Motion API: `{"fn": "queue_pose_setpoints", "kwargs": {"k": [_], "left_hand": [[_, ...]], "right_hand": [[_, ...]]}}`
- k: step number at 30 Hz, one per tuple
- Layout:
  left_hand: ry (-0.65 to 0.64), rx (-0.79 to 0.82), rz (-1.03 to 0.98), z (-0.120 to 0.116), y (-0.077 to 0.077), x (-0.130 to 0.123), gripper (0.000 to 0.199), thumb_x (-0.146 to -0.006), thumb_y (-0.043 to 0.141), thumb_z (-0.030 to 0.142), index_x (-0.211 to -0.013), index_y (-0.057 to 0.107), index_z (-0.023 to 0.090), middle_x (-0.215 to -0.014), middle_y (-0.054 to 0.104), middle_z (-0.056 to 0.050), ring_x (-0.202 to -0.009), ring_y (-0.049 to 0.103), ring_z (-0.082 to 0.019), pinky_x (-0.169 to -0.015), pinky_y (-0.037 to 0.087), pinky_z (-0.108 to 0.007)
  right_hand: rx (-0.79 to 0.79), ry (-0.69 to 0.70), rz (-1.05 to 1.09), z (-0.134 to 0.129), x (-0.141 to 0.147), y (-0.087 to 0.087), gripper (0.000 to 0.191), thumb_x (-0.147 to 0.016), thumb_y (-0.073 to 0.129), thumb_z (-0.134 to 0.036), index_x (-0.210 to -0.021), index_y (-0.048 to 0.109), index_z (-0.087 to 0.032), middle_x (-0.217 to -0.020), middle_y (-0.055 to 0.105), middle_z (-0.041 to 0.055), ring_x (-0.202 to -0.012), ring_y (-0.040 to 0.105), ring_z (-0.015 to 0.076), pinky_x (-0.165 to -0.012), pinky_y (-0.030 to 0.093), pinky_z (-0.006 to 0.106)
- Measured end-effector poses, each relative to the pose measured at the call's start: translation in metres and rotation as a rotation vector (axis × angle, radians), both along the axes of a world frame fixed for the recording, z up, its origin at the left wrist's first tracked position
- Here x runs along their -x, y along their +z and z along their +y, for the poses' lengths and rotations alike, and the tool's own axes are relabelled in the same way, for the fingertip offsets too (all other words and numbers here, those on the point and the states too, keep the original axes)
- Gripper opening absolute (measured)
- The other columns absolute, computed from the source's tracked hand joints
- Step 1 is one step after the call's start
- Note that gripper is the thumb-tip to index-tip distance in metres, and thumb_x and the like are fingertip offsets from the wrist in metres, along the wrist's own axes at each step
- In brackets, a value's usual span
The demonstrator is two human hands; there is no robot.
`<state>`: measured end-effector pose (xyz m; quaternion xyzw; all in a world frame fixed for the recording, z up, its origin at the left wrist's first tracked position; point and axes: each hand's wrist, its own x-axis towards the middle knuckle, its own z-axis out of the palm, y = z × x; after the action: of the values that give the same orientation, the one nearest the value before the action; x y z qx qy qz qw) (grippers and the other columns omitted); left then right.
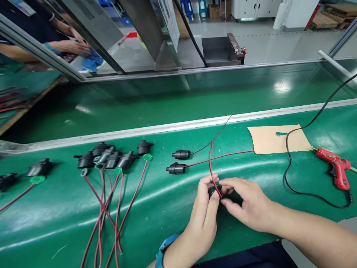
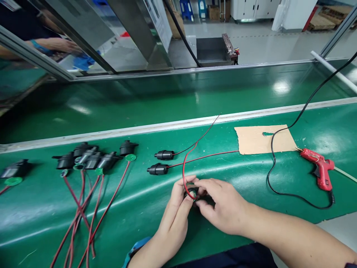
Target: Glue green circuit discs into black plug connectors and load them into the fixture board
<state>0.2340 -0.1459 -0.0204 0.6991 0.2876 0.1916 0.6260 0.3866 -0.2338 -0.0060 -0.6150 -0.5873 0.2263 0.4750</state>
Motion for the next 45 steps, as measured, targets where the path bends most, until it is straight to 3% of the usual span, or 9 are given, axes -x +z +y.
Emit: {"fn": "queue_pose_setpoints", "kwargs": {"k": [4, 9, 20, 27, 35, 39, 45], "left_hand": [[-0.080, -0.111, -0.017, 0.002, 0.003, 0.000, 0.027, -0.107, 0.031, 0.028, -0.127, 0.048, 0.027, -0.126, 0.049, -0.008, -0.120, 0.050, -0.023, -0.102, 0.046, -0.041], [-0.078, -0.337, 0.009, 0.000, 0.000, -0.003, 0.026, -0.103, 0.036, 0.019, -0.126, 0.045, 0.026, -0.124, 0.047, -0.010, -0.119, 0.051, -0.024, -0.100, 0.049, -0.044], [-0.007, -0.714, 0.059, -0.012, -0.018, -0.006, 0.040, -0.095, 0.050, 0.009, -0.133, 0.041, 0.019, -0.130, 0.046, -0.018, -0.126, 0.054, -0.030, -0.097, 0.057, -0.049], [-0.044, -0.817, 0.093, -0.013, -0.021, -0.006, 0.030, -0.095, 0.053, 0.011, -0.124, 0.047, 0.017, -0.130, 0.046, -0.019, -0.124, 0.055, -0.032, -0.093, 0.060, -0.048], [-0.058, -0.857, 0.079, -0.009, -0.021, -0.003, 0.035, -0.092, 0.056, 0.008, -0.125, 0.048, 0.018, -0.127, 0.048, -0.017, -0.120, 0.057, -0.031, -0.091, 0.061, -0.049], [-0.050, -0.899, 0.052, -0.007, -0.023, -0.003, 0.040, -0.091, 0.060, 0.011, -0.128, 0.048, 0.020, -0.129, 0.049, -0.016, -0.119, 0.058, -0.031, -0.091, 0.060, -0.049], [0.127, -0.842, -0.014, -0.003, -0.015, -0.010, 0.031, -0.089, 0.060, 0.012, -0.118, 0.052, 0.021, -0.118, 0.055, -0.012, -0.109, 0.062, -0.027, -0.086, 0.059, -0.042]], "right_hand": [[0.130, -0.041, 0.222, -0.002, -0.008, 0.011, 0.014, -0.096, 0.055, -0.017, -0.106, 0.064, -0.021, -0.088, 0.071, 0.0016, -0.078, 0.067, 0.0143, -0.073, 0.055, 0.028], [0.278, -0.004, 0.221, 0.000, -0.010, 0.017, 0.017, -0.099, 0.050, -0.019, -0.089, 0.063, -0.019, -0.072, 0.065, -0.0017, -0.066, 0.062, 0.0130, -0.064, 0.047, 0.025], [0.403, -0.026, -0.241, -0.003, -0.005, 0.011, 0.019, -0.095, 0.050, -0.009, -0.083, 0.062, -0.018, -0.074, 0.066, 0.0030, -0.065, 0.060, 0.0173, -0.062, 0.041, 0.029], [0.474, -0.040, -0.334, -0.001, -0.004, 0.010, 0.017, -0.086, 0.056, -0.002, -0.079, 0.059, -0.018, -0.070, 0.066, 0.0014, -0.063, 0.060, 0.0169, -0.058, 0.038, 0.028], [0.487, 0.074, -0.543, -0.001, -0.005, 0.014, 0.016, -0.089, 0.056, -0.006, -0.077, 0.059, -0.017, -0.071, 0.067, 0.0050, -0.056, 0.058, 0.0167, -0.052, 0.032, 0.031], [0.471, 0.007, -0.391, -0.003, -0.004, 0.014, 0.013, -0.087, 0.058, -0.006, -0.080, 0.058, -0.017, -0.070, 0.065, 0.0025, -0.059, 0.058, 0.0162, -0.055, 0.035, 0.029], [0.354, -0.130, -0.091, -0.005, -0.013, 0.012, 0.020, -0.083, 0.055, -0.001, -0.077, 0.055, -0.020, -0.063, 0.057, -0.0043, -0.057, 0.054, 0.0128, -0.058, 0.038, 0.025]]}}
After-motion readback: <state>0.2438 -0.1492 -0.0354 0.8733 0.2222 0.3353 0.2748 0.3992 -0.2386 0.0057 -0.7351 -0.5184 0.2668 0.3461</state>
